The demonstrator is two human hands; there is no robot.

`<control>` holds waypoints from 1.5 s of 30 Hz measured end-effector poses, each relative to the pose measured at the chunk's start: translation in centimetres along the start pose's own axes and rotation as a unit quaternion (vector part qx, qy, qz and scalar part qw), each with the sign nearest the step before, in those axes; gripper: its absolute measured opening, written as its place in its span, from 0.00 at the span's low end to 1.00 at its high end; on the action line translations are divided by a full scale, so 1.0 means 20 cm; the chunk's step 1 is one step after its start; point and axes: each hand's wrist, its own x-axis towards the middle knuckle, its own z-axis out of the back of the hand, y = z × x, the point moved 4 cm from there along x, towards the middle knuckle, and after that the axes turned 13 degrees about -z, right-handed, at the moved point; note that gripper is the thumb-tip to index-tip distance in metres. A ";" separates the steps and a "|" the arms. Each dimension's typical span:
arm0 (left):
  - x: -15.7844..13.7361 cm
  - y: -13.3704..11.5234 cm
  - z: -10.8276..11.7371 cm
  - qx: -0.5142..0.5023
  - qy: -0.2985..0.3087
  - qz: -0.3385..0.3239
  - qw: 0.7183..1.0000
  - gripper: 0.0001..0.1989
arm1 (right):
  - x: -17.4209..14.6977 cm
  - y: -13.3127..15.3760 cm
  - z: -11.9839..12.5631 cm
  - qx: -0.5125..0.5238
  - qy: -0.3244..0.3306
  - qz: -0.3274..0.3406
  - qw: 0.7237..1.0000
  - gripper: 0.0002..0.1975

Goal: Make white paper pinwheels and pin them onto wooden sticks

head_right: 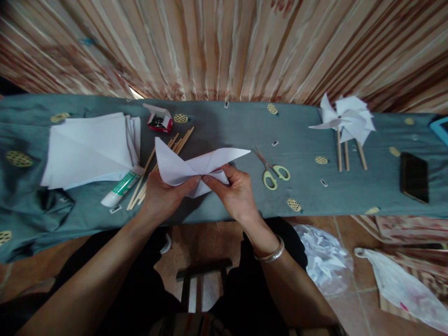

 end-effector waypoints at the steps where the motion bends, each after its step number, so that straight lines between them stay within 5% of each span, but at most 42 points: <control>1: 0.00 0.00 0.00 -0.004 -0.001 0.008 1.000 0.08 | 0.00 0.00 0.00 -0.002 0.002 0.002 1.000 0.06; 16: -0.01 0.01 -0.02 -0.063 0.020 0.053 0.996 0.09 | 0.02 0.00 0.03 -0.011 0.075 -0.024 0.997 0.09; 27: -0.03 0.02 -0.01 -0.149 0.073 0.105 0.980 0.18 | 0.01 0.02 0.04 -0.044 0.068 -0.033 0.996 0.12; 45: -0.07 0.02 -0.01 -0.140 0.071 0.127 0.979 0.14 | -0.03 0.02 0.02 -0.099 0.053 -0.030 0.993 0.13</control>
